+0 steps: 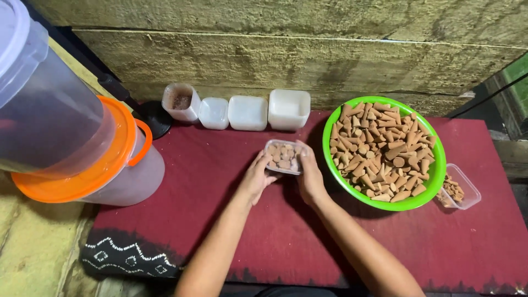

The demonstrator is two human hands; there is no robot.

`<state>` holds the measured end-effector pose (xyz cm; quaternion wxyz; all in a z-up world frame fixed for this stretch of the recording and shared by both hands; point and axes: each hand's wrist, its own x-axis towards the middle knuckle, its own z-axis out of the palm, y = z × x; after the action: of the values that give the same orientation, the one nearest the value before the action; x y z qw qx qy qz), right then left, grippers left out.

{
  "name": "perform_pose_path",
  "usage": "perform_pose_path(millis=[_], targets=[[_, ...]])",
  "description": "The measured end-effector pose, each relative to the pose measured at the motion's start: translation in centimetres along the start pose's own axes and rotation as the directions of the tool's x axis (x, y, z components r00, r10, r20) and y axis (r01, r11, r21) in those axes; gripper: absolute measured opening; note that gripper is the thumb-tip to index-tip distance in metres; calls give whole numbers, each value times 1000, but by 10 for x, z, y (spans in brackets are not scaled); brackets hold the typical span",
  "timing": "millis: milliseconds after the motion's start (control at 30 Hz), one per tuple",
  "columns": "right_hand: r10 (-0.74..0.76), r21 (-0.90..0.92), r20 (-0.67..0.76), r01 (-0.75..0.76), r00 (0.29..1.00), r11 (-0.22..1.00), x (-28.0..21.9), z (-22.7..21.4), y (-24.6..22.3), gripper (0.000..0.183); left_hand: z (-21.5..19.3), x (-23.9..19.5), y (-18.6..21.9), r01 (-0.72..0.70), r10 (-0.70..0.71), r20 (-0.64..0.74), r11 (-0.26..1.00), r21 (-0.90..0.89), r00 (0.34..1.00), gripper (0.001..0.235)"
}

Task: The person is sorting and packing small incense cones from a large bowl into smaller plastic containers.

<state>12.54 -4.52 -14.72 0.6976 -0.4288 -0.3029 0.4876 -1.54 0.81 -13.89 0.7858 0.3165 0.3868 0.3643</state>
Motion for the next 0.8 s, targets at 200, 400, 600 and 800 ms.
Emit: perform_pose_path(millis=[200,400,600,800], targets=[[-235,-178,314,300,920,937,11,54,-138,80,80,-62,118,-321,309,156,945,62,938,64],[-335,-58,404,390,851,919,15,53,-168,80,85,-87,154,-783,686,395,452,427,611,49],[183,-133,43,-176,982,975,8,-34,-1,56,17,-49,52,-164,218,36,607,777,975,61],[-173,-404,402,344,899,848,-6,5,-78,102,42,-61,102,-88,162,-12,594,800,987,73]])
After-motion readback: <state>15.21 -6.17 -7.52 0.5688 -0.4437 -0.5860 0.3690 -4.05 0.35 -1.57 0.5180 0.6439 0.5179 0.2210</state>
